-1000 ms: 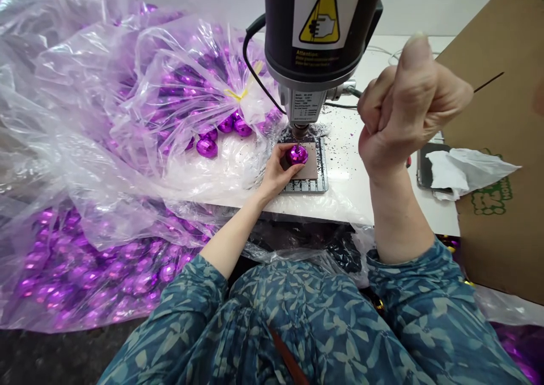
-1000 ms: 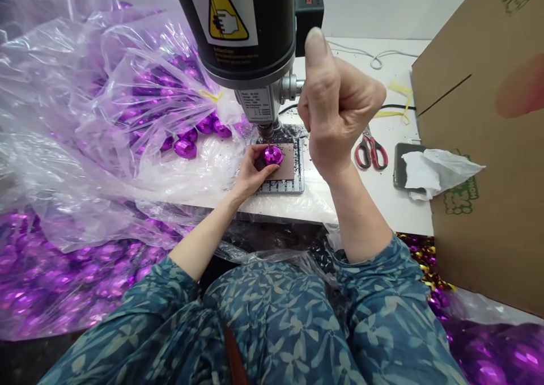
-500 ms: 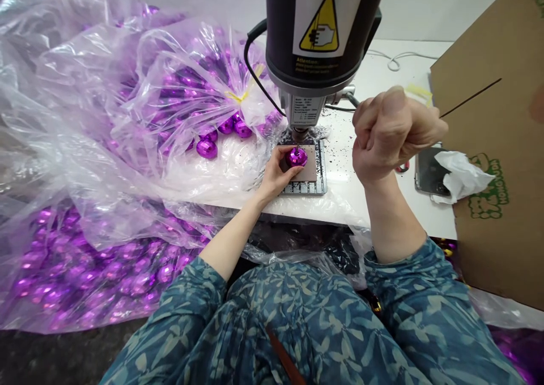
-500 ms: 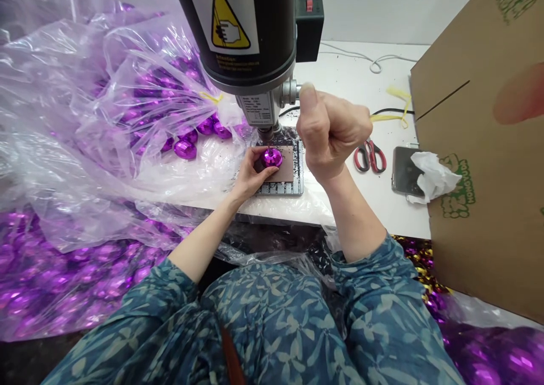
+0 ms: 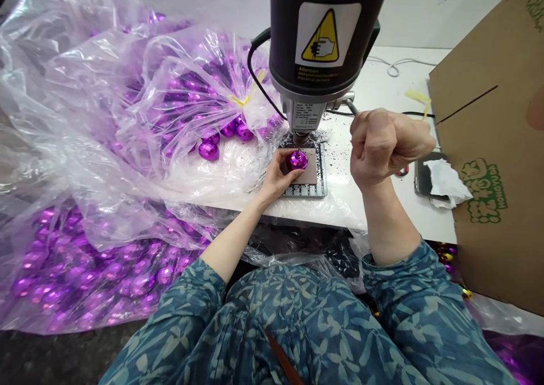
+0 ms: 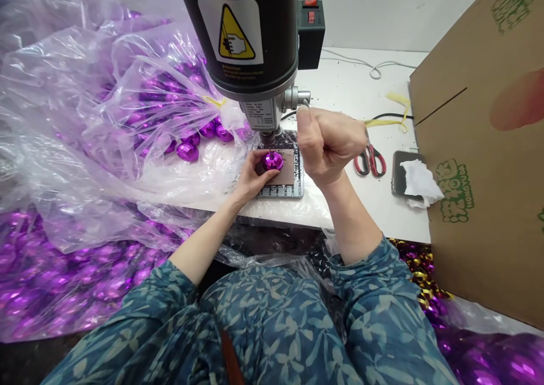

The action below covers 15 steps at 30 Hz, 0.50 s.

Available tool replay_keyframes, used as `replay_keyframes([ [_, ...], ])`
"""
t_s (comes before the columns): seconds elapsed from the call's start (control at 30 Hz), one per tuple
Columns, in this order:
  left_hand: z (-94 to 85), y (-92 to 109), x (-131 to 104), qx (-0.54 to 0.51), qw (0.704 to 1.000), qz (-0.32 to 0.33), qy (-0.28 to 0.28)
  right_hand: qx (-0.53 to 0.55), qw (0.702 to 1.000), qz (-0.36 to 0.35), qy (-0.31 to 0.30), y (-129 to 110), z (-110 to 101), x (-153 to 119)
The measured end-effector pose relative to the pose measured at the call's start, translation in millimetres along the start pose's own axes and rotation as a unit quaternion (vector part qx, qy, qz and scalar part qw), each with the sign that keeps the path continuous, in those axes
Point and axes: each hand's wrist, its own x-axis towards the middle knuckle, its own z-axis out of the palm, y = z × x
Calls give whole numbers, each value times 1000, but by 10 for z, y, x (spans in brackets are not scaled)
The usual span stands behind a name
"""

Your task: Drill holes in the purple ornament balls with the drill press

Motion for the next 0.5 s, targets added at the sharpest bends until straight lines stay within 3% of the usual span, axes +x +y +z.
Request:
replay_keyframes([
  [0.2,8,-7,-5,-1,1000,-5,2,-11,999,-15,28,37,41,-23],
  [0.5,8,17,0,-2,1000,-16,8,-60,998,-6,30,268,-73,-206],
])
